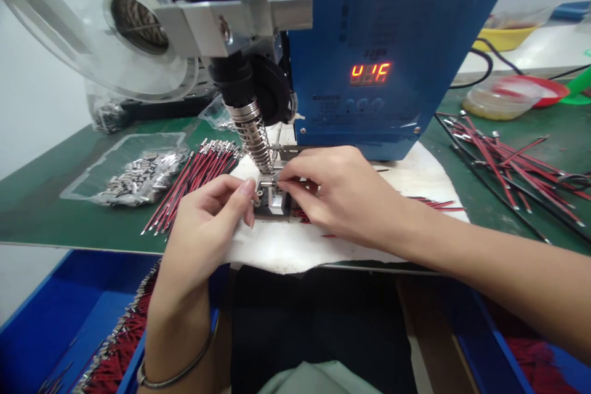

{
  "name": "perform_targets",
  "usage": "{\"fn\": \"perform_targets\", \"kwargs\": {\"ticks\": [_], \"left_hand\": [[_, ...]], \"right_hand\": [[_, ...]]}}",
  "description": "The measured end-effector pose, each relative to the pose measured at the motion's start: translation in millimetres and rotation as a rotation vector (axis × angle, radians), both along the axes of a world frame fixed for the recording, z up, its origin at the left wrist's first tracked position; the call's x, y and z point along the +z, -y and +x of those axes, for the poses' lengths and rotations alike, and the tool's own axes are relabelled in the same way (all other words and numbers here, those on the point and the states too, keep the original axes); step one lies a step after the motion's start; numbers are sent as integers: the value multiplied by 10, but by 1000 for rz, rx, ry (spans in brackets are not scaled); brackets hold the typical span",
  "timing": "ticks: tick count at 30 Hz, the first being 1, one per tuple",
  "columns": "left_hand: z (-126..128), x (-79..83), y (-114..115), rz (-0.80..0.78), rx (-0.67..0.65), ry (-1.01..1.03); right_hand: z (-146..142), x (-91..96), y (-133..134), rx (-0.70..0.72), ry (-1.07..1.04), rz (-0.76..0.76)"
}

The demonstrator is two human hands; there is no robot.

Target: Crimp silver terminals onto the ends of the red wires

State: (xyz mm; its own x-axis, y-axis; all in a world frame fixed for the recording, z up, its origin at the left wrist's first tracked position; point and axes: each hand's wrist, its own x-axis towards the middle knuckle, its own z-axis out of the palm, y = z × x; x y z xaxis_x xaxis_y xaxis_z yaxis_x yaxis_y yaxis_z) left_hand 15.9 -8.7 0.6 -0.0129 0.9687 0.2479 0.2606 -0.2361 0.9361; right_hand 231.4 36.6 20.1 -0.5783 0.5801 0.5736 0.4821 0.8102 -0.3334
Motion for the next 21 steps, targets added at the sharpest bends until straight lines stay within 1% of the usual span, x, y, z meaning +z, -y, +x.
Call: {"fn": "perform_targets", "kwargs": {"ticks": [9,17,21], "left_hand": [[10,36,-7,-8,3,3],[4,8,-13,-5,-5,11],[2,19,-9,-10,-6,9]], "right_hand": [[7,2,-5,10,26,46],[7,-10,-11,-7,40,60],[12,-14,-8,-15,56,60]]}}
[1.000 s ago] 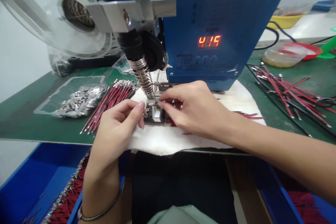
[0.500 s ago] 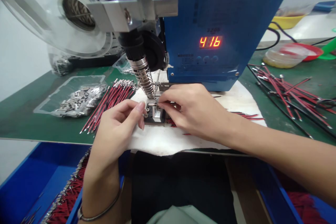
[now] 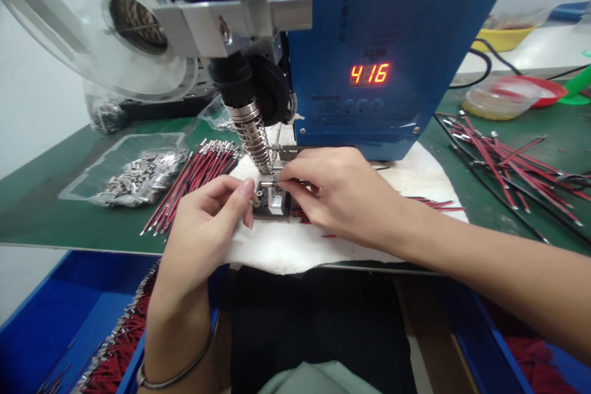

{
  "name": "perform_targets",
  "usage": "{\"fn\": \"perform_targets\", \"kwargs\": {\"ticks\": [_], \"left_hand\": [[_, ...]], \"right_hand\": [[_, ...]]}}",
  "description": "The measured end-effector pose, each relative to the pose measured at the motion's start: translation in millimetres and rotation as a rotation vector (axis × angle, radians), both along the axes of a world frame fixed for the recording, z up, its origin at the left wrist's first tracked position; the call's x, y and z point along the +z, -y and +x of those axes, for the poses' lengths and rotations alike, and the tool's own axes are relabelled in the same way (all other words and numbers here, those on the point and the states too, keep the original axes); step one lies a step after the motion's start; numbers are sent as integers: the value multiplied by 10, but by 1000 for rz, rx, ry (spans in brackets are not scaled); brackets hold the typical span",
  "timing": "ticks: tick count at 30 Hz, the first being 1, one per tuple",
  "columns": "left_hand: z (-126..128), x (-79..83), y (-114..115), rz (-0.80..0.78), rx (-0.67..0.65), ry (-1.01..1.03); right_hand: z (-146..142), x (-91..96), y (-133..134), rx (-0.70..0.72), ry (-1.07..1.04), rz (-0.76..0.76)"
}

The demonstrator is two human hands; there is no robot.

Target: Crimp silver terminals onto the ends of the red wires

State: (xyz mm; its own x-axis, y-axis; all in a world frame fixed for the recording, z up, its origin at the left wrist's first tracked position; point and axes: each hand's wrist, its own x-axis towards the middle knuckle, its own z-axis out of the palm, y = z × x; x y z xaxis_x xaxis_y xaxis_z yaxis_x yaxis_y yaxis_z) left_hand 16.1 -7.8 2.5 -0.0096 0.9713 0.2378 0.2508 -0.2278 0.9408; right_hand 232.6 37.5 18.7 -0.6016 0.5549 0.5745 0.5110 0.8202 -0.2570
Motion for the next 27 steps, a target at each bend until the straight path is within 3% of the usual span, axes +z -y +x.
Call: {"fn": "perform_targets", "kwargs": {"ticks": [27], "left_hand": [[5,6,-3,-2,11,-2]], "right_hand": [[9,-15,-4,10,17,22]]}}
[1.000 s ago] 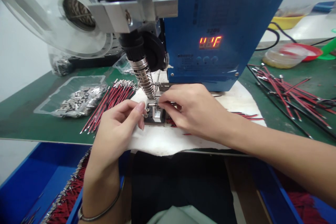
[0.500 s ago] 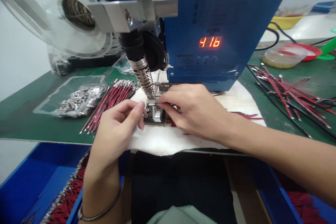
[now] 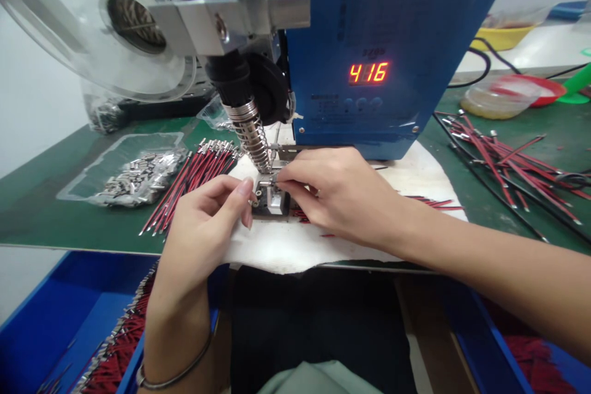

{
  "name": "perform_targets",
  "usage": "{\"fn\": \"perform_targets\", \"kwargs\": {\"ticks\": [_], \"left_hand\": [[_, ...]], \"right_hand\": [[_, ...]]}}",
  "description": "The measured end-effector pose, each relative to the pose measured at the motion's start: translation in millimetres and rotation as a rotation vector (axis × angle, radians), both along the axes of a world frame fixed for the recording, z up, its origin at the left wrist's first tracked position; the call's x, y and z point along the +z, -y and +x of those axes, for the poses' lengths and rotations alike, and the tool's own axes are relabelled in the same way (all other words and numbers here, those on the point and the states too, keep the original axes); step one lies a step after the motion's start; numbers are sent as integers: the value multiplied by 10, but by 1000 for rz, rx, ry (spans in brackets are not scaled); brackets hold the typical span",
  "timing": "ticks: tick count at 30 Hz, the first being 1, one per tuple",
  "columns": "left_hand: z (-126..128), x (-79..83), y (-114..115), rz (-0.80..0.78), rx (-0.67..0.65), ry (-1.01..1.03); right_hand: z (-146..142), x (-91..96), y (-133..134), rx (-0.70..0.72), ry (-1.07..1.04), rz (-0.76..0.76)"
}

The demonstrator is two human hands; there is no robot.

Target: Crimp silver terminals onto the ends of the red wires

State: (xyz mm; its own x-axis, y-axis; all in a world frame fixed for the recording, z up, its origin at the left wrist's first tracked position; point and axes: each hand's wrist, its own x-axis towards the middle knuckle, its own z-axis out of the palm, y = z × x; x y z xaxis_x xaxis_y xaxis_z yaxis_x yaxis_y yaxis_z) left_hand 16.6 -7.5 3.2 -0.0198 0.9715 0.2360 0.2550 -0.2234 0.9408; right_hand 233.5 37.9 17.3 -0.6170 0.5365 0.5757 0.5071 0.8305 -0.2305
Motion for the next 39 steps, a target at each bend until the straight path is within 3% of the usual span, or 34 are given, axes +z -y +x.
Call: {"fn": "perform_targets", "kwargs": {"ticks": [39], "left_hand": [[-15,-34,-3,29,-16,15]], "right_hand": [[3,-29,-20,12,-3,60]]}}
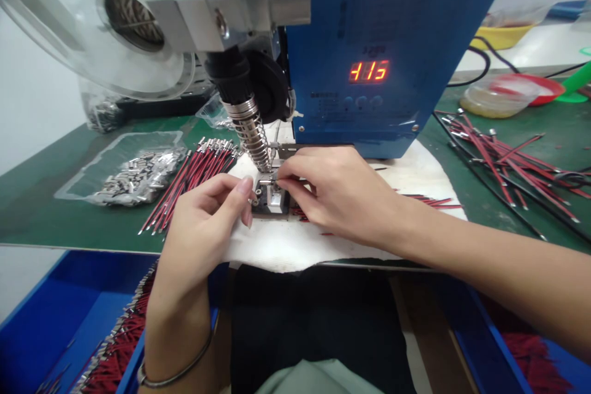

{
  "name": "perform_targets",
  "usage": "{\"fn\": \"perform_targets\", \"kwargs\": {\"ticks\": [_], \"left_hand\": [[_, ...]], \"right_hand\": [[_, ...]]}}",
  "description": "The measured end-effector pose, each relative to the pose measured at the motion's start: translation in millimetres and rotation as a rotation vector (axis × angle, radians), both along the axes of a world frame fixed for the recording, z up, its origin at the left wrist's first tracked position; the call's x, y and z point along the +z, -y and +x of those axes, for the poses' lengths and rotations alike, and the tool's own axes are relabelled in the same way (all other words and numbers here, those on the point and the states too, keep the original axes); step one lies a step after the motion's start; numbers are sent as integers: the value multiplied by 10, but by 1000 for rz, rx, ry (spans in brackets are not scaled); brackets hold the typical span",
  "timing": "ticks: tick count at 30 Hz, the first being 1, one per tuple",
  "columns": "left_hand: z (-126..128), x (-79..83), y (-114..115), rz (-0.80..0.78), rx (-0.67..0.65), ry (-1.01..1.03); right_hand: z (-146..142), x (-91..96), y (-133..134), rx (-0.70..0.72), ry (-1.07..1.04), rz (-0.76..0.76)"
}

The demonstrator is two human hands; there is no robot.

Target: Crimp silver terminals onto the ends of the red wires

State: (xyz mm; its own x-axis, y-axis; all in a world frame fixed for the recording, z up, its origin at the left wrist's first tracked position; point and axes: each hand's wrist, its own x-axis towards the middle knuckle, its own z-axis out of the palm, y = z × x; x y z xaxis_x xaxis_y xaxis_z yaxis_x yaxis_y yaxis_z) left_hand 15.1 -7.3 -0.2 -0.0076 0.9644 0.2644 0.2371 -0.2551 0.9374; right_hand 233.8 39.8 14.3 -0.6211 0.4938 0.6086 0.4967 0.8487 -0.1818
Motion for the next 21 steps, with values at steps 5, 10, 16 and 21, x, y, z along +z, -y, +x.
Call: {"fn": "perform_targets", "kwargs": {"ticks": [5,10,16,21], "left_hand": [[2,-3,7,-3,-2,3],[0,-11,6,-12,-3,1],[-2,-5,0,-16,-5,1],[-35,-43,-5,-44,8,54]], "right_hand": [[-2,1,4,7,-4,24],[-5,1,1,0,-2,40],[-15,-37,7,-5,22,172],[0,-21,45,-31,104,458]]}}
